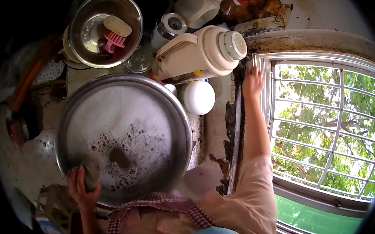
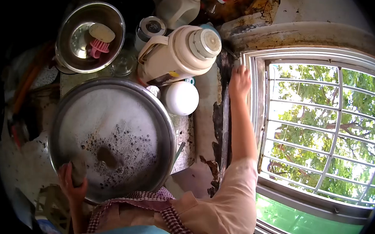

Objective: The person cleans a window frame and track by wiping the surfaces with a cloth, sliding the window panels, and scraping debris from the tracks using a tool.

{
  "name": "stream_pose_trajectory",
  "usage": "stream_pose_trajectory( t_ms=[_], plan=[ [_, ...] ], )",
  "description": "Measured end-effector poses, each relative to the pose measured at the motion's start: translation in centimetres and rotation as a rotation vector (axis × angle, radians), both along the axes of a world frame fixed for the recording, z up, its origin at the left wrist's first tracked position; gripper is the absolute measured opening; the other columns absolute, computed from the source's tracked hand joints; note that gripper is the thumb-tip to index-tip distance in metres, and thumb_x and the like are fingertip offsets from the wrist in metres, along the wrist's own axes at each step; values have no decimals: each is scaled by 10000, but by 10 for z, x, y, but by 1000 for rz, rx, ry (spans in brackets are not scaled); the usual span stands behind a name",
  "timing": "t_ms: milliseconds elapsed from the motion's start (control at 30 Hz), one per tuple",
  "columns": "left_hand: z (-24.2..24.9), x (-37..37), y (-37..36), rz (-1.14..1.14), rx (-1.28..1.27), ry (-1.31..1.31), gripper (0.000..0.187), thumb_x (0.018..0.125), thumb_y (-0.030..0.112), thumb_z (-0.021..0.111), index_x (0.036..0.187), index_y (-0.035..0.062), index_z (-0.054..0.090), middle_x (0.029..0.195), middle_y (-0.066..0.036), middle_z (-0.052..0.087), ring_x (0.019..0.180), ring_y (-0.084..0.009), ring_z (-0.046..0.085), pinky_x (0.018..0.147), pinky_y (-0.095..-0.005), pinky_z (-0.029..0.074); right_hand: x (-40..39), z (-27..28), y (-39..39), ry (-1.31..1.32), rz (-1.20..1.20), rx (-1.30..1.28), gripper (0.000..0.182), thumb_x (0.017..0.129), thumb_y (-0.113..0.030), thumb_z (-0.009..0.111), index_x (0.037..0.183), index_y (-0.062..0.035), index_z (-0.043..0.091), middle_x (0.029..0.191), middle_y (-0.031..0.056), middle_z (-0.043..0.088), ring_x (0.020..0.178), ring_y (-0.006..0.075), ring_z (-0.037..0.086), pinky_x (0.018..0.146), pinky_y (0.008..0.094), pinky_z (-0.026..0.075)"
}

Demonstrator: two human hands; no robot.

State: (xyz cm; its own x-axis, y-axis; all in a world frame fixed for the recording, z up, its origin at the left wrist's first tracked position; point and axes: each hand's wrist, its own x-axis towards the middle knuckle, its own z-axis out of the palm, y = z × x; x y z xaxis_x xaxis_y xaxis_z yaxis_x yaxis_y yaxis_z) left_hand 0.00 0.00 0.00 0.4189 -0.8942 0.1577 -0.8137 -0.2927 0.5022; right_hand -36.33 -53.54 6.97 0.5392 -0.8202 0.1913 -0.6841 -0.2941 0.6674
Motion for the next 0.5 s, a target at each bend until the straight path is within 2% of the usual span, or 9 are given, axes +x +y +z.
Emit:
stream_pose_trajectory(
  t_ms=[67, 100, 200, 233, 267, 300, 333, 400, 500],
  plan=[
    [4, 9, -7, -12, -29, 4, 564, 731, 195, 691, 1247, 50, 516, 1243, -158, 508, 1092, -397, 523, 930, -563, 435, -26, -20, 51, 12, 27, -11, 199, 806, -78, 559, 988, -110, 634, 997, 55, 527, 904, 247, 538, 630, 341, 496],
    [-2, -20, -8, -14, -53, 123, 568, 725, 193, 695, 1244, 46, 517, 1236, -162, 509, 1082, -398, 524, 917, -560, 439, -59, 28, 73, 130, 33, 13, 176, 827, -73, 555, 980, -106, 634, 991, 51, 529, 888, 241, 539, 614, 336, 489],
    [-2, -3, -8, -12, -92, 91, 578, 714, 191, 703, 1238, 35, 518, 1220, -172, 510, 1059, -399, 527, 881, -552, 449, -49, 33, 86, -63, -82, 137, 124, 891, -106, 539, 966, -121, 637, 990, 20, 535, 841, 199, 526, 586, 313, 475],
    [-2, -2, -9, -21, -104, 110, 579, 715, 193, 704, 1239, 33, 517, 1217, -176, 510, 1055, -400, 527, 869, -548, 451, -24, 62, 77, -5, -151, 63, 123, 935, -161, 518, 947, -146, 639, 962, -12, 529, 798, 161, 496, 581, 299, 474],
    [0, -2, -8, -30, -106, 125, 580, 716, 194, 704, 1240, 32, 517, 1215, -179, 510, 1051, -401, 526, 857, -545, 454, -22, 77, 52, -22, 89, -105, 139, 946, -185, 507, 912, -160, 640, 936, -42, 529, 778, 135, 473, 576, 290, 469],
    [2, -1, -7, -38, -103, 127, 592, 712, 182, 706, 1251, 30, 511, 1213, -185, 513, 1063, -401, 522, 867, -536, 447, 7, 101, 37, -99, 102, -87, 116, 923, -146, 517, 921, -146, 633, 937, -32, 538, 781, 158, 480, 626, 311, 470],
    [4, 0, -8, -42, -102, 125, 605, 709, 170, 707, 1261, 29, 505, 1211, -191, 516, 1075, -401, 518, 877, -526, 441, 30, 117, 18, -66, 257, -178, 118, 876, -104, 535, 922, -133, 640, 925, -15, 550, 781, 192, 483, 675, 325, 474],
    [5, -2, -11, -34, -99, 103, 605, 709, 167, 705, 1262, 26, 505, 1208, -195, 516, 1074, -403, 518, 870, -522, 444, 60, 129, -29, -72, 443, -149, 149, 809, -74, 562, 904, -119, 667, 1059, 11, 593, 926, 225, 531, 781, 337, 497],
    [2, -5, -12, -14, -77, 51, 583, 712, 181, 701, 1241, 24, 515, 1206, -192, 511, 1047, -409, 525, 839, -533, 461, 77, 101, -78, 264, 74, -80, 146, 799, -95, 582, 909, -103, 678, 1118, 67, 595, 1028, 232, 533, 854, 336, 489]
  ],
)
